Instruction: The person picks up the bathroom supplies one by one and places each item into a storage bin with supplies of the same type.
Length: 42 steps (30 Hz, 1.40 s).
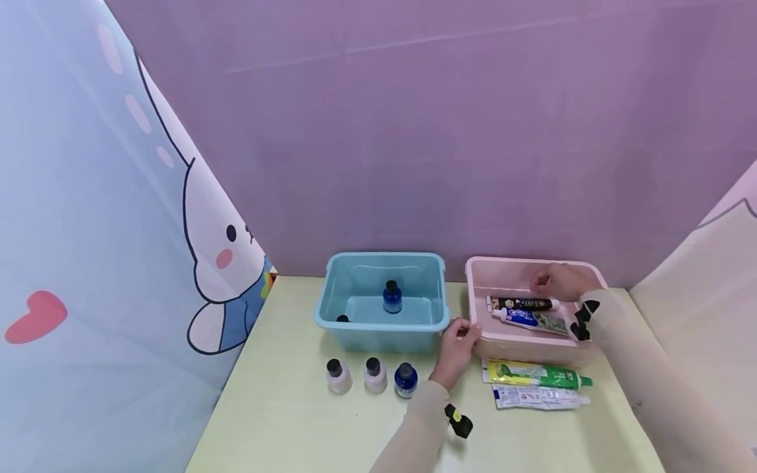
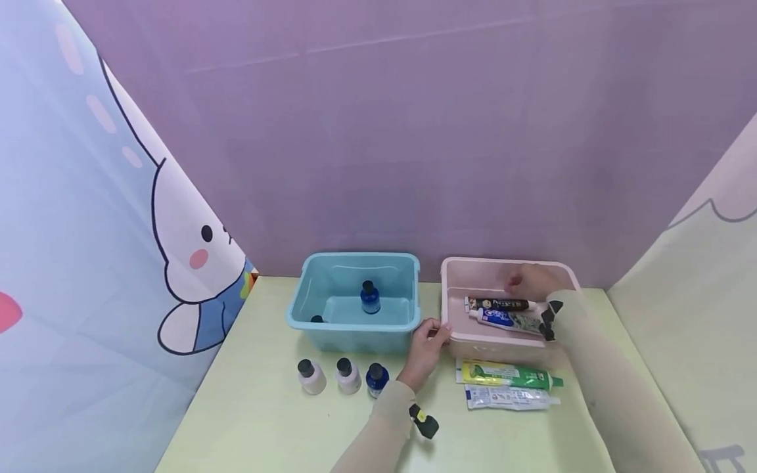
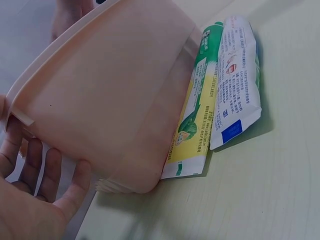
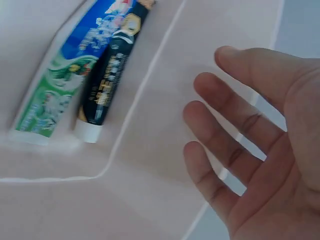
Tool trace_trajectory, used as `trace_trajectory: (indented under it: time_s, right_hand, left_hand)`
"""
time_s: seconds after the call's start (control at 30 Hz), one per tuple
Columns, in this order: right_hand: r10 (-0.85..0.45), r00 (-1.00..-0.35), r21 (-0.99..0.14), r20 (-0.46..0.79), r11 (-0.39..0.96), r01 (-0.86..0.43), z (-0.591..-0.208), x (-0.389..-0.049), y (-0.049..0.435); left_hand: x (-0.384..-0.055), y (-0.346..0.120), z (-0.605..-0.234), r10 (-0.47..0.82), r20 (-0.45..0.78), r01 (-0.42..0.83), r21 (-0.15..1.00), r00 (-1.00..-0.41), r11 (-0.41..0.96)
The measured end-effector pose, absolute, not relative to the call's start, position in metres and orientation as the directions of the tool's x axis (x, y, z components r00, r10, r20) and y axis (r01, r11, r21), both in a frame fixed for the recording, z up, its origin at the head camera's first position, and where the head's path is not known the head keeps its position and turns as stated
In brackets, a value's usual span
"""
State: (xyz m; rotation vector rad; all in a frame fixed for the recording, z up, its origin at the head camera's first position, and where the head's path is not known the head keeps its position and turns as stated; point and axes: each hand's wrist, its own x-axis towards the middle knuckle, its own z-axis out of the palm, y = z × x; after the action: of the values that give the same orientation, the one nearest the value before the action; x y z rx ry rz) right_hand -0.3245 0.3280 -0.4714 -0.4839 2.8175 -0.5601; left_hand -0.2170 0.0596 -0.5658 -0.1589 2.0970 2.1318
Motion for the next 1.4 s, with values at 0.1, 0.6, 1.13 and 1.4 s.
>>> trace_trajectory:
  time_s: [0.1,0.6,1.13,1.4]
  right_hand:
    - [-0.364,-0.921,-0.406,-0.139,0.869,-0.282,-0.462,-0.316,0.327]
    - [-0.377,-0.915,-0.423,0.144,0.812,-0.401,-0.449,-0.26,0.319]
    - [-0.282,-0.906,-0.477,0.316,0.778,-0.409,-0.471,-0.202,0.313]
    - [-0.246,-0.927,-0.537,0.283,0.761,-0.366,-0.489,-0.18,0.313]
  left_hand:
    - [-0.218,0.06,-0.566,0.034,-0.18,-0.18,0.983,-0.983,-0.015]
    - [-0.218,0.06,-0.569,0.032,-0.165,-0.165,0.986,-0.986,-0.003]
    - [-0.216,0.059,-0.566,0.017,-0.137,-0.137,0.991,-0.99,0.006]
    - [-0.217,0.06,-0.566,0.015,-0.147,-0.147,0.989,-0.989,-0.001]
